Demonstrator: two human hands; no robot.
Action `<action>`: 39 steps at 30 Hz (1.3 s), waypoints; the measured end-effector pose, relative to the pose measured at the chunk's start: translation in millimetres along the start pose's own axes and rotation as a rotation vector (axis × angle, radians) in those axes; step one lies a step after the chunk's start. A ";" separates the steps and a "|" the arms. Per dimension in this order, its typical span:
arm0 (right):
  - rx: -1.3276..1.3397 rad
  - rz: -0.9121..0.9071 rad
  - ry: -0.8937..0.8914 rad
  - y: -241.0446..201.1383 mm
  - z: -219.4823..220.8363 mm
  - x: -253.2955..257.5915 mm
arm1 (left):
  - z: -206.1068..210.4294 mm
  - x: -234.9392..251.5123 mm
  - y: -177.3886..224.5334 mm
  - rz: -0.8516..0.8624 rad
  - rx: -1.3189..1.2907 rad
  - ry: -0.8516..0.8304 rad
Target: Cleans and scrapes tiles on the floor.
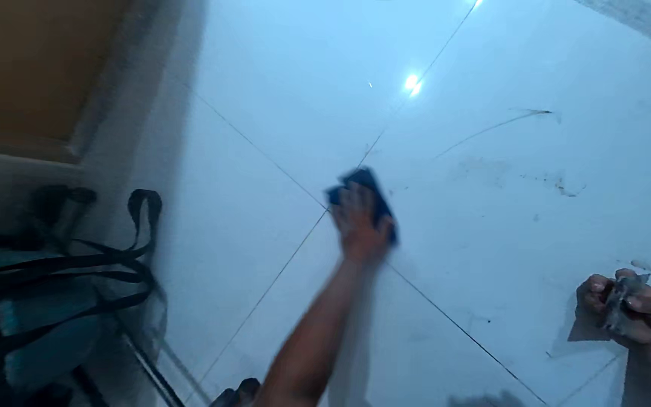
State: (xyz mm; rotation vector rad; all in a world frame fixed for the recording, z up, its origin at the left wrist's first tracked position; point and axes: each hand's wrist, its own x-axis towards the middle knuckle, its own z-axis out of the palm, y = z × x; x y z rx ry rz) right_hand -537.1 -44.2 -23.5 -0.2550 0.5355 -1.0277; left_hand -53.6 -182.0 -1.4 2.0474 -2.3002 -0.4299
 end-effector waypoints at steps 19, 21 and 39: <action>0.011 0.019 0.110 1.7 -9.1 -6.5 | 43.1 -37.9 118.2 0.372 0.042 -0.059; 0.024 0.026 0.142 2.5 -8.7 -8.2 | 56.3 -124.1 91.5 0.521 0.058 -0.055; 0.016 0.077 0.227 -5.7 -1.8 -30.7 | 56.2 -72.4 113.3 0.448 0.109 -0.078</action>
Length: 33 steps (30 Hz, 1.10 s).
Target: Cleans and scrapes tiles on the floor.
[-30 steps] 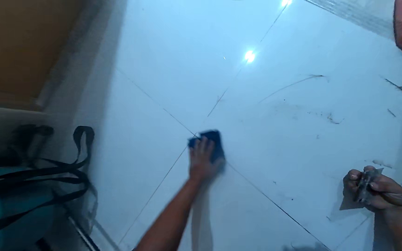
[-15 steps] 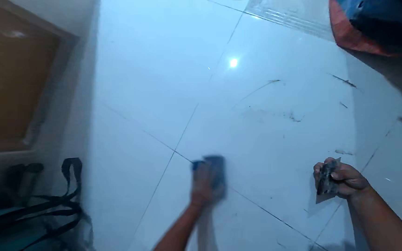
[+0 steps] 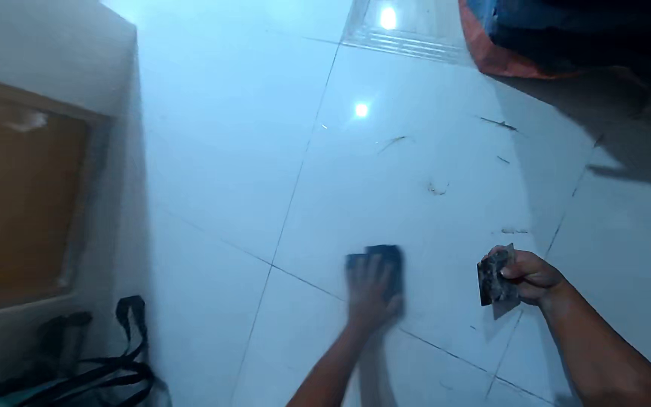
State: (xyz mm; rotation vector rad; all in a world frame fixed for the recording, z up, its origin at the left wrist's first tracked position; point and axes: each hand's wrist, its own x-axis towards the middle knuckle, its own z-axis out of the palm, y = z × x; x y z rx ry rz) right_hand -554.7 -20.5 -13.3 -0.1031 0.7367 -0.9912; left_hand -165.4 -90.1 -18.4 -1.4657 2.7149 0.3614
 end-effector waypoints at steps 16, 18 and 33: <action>0.038 -0.174 -0.125 -9.1 -91.1 -99.7 | -1.4 96.3 92.5 0.398 0.006 -0.050; 0.044 -0.131 -0.060 -11.7 -87.5 -101.9 | 2.3 18.3 50.0 0.448 0.025 -0.105; 0.027 0.033 -0.058 -18.8 -92.6 -101.6 | -2.0 327.6 227.7 0.643 -0.031 -0.094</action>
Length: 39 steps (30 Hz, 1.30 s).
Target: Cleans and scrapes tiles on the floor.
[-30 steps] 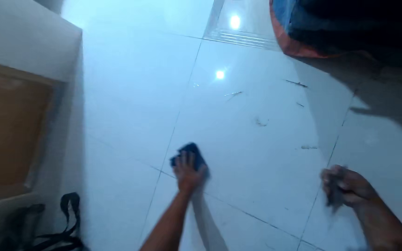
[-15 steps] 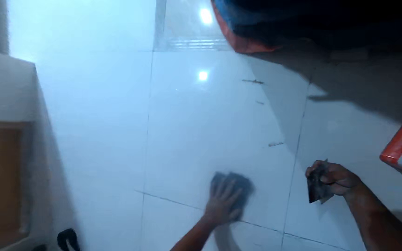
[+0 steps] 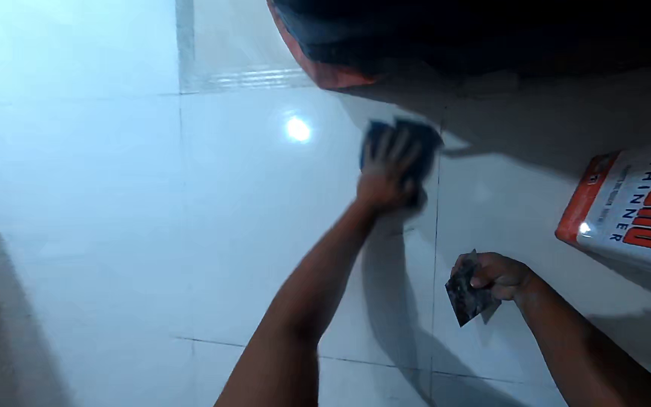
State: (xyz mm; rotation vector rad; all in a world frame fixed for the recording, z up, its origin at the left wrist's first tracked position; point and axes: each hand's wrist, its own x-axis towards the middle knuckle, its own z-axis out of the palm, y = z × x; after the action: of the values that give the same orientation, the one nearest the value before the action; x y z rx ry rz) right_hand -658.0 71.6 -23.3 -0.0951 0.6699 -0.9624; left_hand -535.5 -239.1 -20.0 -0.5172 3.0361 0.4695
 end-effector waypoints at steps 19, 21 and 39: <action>-0.027 -0.145 0.089 2.0 -1.9 0.1 | 58.1 -240.8 124.4 -0.362 0.034 -0.020; -0.016 -0.165 0.167 6.0 -0.6 1.5 | 69.1 -364.1 153.3 -0.500 0.025 -0.034; -0.067 -0.286 0.267 143.5 173.4 -101.2 | 87.7 -410.5 272.5 -0.572 -0.528 0.040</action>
State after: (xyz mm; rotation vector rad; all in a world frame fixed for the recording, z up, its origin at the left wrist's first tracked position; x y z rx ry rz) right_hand -494.8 197.9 111.9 -0.1252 0.9526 -1.2404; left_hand -239.2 163.3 6.2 -1.3620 2.5777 1.2095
